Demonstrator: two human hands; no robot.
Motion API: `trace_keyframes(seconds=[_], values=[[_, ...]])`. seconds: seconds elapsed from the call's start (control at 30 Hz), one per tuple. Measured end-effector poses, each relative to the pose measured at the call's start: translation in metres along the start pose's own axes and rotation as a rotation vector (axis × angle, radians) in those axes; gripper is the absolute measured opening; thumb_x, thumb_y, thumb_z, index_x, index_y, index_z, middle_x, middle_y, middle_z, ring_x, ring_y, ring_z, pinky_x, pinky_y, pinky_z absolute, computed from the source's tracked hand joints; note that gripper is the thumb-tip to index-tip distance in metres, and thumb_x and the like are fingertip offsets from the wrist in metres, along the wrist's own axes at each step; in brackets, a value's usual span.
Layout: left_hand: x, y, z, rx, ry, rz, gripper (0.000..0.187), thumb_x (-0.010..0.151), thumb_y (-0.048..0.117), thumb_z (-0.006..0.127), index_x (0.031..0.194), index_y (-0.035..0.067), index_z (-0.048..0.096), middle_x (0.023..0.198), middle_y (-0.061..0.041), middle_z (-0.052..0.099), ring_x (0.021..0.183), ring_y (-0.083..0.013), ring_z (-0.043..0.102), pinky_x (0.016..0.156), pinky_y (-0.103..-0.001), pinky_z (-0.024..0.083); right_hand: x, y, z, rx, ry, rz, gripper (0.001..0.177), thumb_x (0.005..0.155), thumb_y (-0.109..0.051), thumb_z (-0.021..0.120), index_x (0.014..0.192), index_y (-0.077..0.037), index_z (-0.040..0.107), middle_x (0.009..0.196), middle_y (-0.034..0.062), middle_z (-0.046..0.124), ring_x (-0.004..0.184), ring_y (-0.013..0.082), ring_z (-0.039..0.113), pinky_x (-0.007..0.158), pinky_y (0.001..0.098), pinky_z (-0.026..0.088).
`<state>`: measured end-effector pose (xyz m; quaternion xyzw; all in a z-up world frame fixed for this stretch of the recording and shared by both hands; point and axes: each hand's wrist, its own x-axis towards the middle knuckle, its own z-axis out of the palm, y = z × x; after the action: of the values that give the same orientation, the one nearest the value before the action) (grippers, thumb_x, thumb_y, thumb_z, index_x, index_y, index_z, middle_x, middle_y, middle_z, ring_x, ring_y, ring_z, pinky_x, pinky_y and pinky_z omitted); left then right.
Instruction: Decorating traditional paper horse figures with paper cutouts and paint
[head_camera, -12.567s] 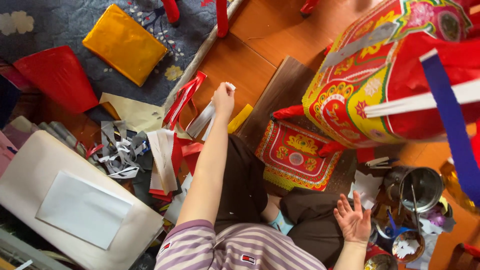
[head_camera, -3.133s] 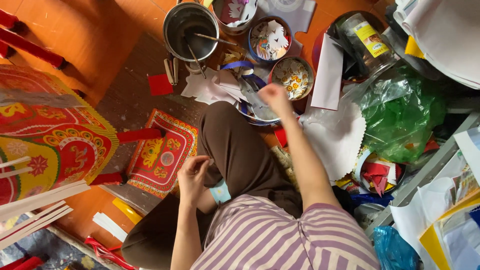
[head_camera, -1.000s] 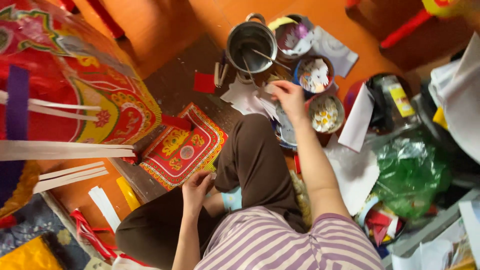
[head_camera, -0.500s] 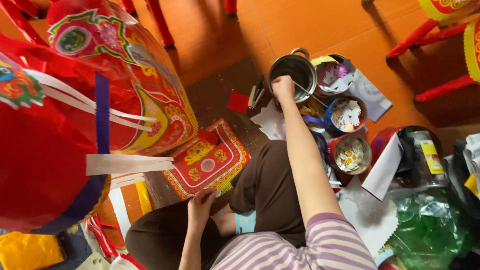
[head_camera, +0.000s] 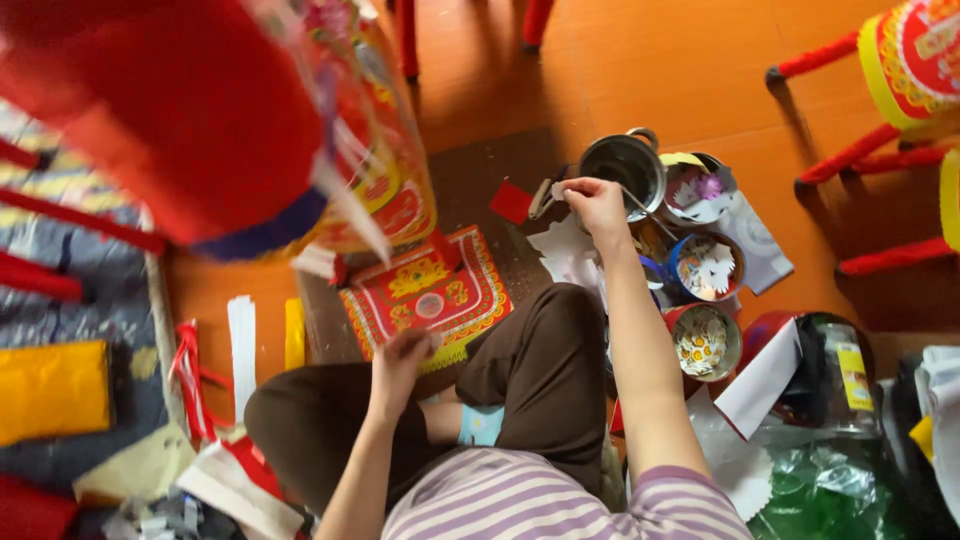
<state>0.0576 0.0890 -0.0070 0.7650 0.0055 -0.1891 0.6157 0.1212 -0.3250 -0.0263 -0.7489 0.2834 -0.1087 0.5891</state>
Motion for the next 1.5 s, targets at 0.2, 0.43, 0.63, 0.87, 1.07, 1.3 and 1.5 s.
trace_keyframes(seconds=[0.2,0.43,0.63,0.87,1.07,1.3,1.5], values=[[0.008,0.085,-0.001,-0.326,0.124,0.135,0.021,0.086,0.004,0.072,0.106,-0.003,0.070,0.086,-0.020,0.072,0.072,-0.0207,0.069,0.067,-0.035,0.060,-0.139,-0.118,0.081,0.203,-0.196,-0.226,0.022,0.079,0.001,0.067,0.097,-0.008,0.077,0.074,0.0027,0.067,0.071,0.0062,0.058,0.069,0.0220,0.051],[-0.008,0.104,-0.021,-0.569,0.157,0.085,0.022,0.088,0.004,0.070,0.107,-0.005,0.069,0.089,-0.018,0.073,0.073,-0.0201,0.072,0.063,-0.031,0.063,-0.237,-0.184,0.141,-0.116,-0.044,-1.049,0.017,0.086,0.004,0.066,0.098,-0.003,0.076,0.085,0.0070,0.064,0.075,0.0215,0.065,0.069,0.0293,0.053],[-0.033,0.119,-0.036,-0.659,0.149,0.069,0.020,0.089,0.005,0.070,0.107,-0.004,0.071,0.093,-0.023,0.072,0.081,-0.0286,0.073,0.071,-0.037,0.062,-0.247,-0.182,0.168,-0.387,0.122,-1.503,0.020,0.084,-0.001,0.070,0.102,-0.009,0.076,0.093,0.0043,0.065,0.078,0.0162,0.062,0.068,0.0293,0.047],[-0.047,0.134,-0.049,-0.813,0.126,0.055,0.023,0.090,0.002,0.066,0.111,-0.008,0.068,0.099,-0.026,0.071,0.090,-0.0312,0.071,0.078,-0.040,0.061,-0.250,-0.180,0.165,-0.353,0.066,-1.518,0.020,0.086,-0.004,0.068,0.104,-0.009,0.075,0.106,0.0071,0.064,0.092,0.0230,0.061,0.079,0.0317,0.046],[-0.030,0.104,-0.048,-0.821,0.154,0.050,0.026,0.086,-0.002,0.069,0.111,-0.009,0.067,0.100,-0.026,0.071,0.090,-0.0310,0.071,0.077,-0.038,0.061,-0.231,-0.161,0.161,-0.280,0.001,-1.436,0.022,0.085,-0.002,0.068,0.102,-0.013,0.077,0.099,0.0028,0.060,0.090,0.0209,0.058,0.081,0.0332,0.047],[-0.028,0.108,-0.043,-0.784,0.155,0.077,0.027,0.087,-0.002,0.069,0.113,-0.010,0.066,0.100,-0.026,0.070,0.092,-0.0308,0.070,0.078,-0.039,0.061,-0.236,-0.171,0.168,-0.224,0.106,-1.356,0.015,0.086,0.000,0.069,0.097,-0.008,0.076,0.089,0.0024,0.056,0.082,0.0155,0.053,0.074,0.0287,0.046],[-0.033,0.123,-0.046,-0.812,0.146,0.051,0.029,0.088,-0.002,0.068,0.115,-0.011,0.065,0.103,-0.027,0.069,0.091,-0.0302,0.070,0.077,-0.040,0.061,-0.251,-0.175,0.172,-0.343,0.079,-1.438,0.017,0.086,-0.003,0.070,0.102,-0.009,0.075,0.097,0.0028,0.058,0.087,0.0184,0.056,0.075,0.0311,0.044]])
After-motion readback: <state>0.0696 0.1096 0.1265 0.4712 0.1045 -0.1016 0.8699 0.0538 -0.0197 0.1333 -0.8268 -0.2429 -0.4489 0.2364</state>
